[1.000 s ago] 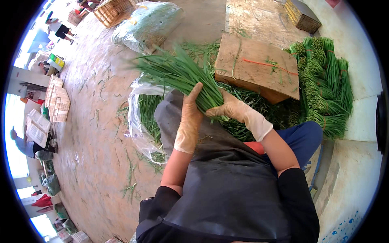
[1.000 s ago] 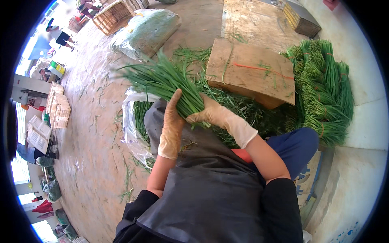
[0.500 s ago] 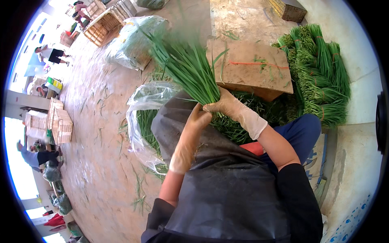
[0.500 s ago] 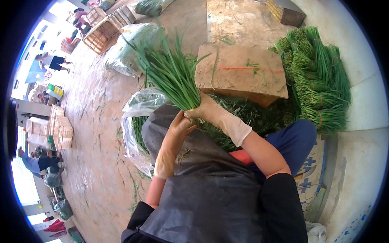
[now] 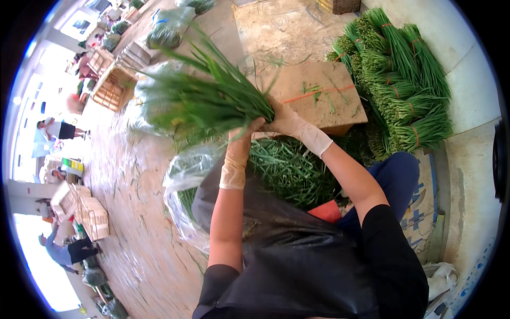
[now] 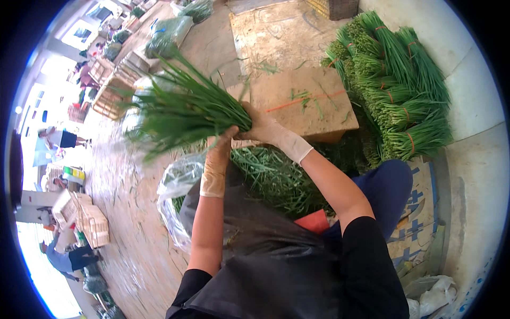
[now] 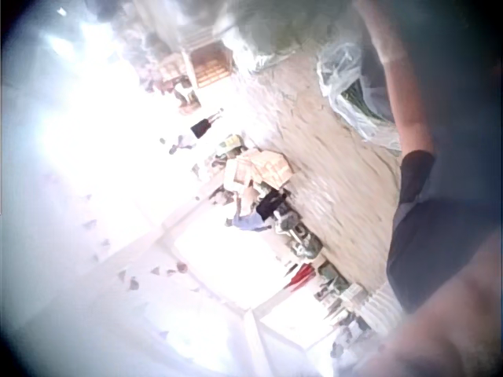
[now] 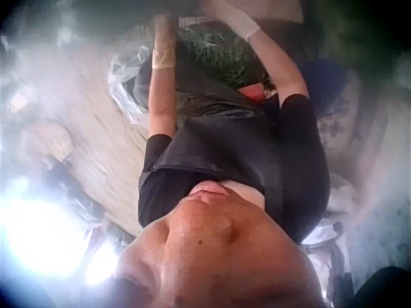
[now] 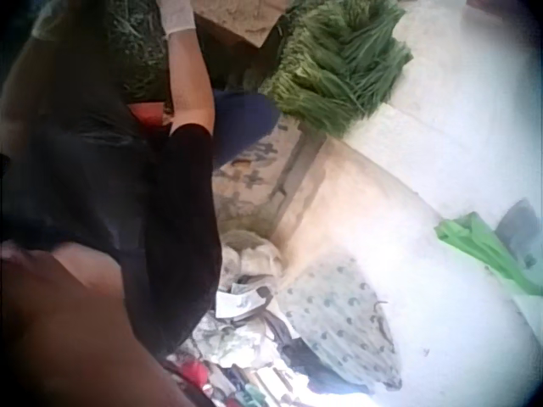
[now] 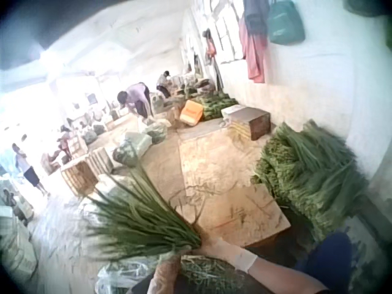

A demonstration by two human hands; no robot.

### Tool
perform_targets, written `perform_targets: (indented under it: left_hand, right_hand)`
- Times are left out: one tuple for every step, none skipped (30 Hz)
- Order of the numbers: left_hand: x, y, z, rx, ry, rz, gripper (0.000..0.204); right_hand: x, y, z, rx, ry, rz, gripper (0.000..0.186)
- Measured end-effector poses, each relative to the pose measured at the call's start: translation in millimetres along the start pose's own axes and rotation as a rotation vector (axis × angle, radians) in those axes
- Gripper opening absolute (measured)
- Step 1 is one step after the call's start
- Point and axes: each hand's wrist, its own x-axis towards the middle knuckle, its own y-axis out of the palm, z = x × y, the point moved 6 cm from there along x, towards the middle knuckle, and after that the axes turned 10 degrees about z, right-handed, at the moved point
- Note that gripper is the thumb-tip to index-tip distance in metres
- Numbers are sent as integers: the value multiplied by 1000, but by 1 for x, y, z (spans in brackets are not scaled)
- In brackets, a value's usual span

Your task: The person takes bundles of chives from a plastic bag, sorts through the stalks by hand, and picks off damaged leaves while aligning the bunch.

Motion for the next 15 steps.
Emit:
perform_targets:
  left_hand:
    - [12,4,17,259,-17,75,34]
    - [27,27,27,146,118,124,28]
    - [38,26,53,146,120,146,28]
    - [39,7,84,213,88,165,29]
    - [43,3,97,240,61,177,30]
    - [43,-7,105,277,35,178,31]
    - [46,2,99,89,-2,154,36]
    - [49,11,91,-100,-39,126,42]
    - [52,25,68,-237,-134,132,51]
    - [53,37,44,-369,-231,118,60]
    - [56,23,31,-357,-217,103,60]
    - [55,14,24,-393,-250,210,68]
    - [55,18,14,-435,-285,332,77]
    - [54,19,6,-434,-278,327,77]
    - [55,36,-23,-510,-196,377,84]
  right_hand:
    - [3,-12,-30,-6,0,-29,90]
    - [3,-28,-67,-18,-69,-3,90]
    - [3,-35,-85,-20,-151,48,90]
    - [6,-29,-92,-157,-115,49,90]
    - [5,-24,-96,-143,-110,52,90]
    - [10,-13,-91,-41,-57,69,90]
    - [8,-12,-93,56,18,72,89]
    - [10,-18,-97,64,123,-2,85]
    - [7,-23,-90,75,136,1,85]
    - [11,-25,-79,111,140,98,77]
    - [20,-22,-62,139,125,206,68]
    - [22,-17,-45,283,60,231,63]
    - [20,-16,-37,280,56,236,63]
    - [17,-12,-25,204,10,278,58]
    - [13,-11,-13,126,-31,315,55]
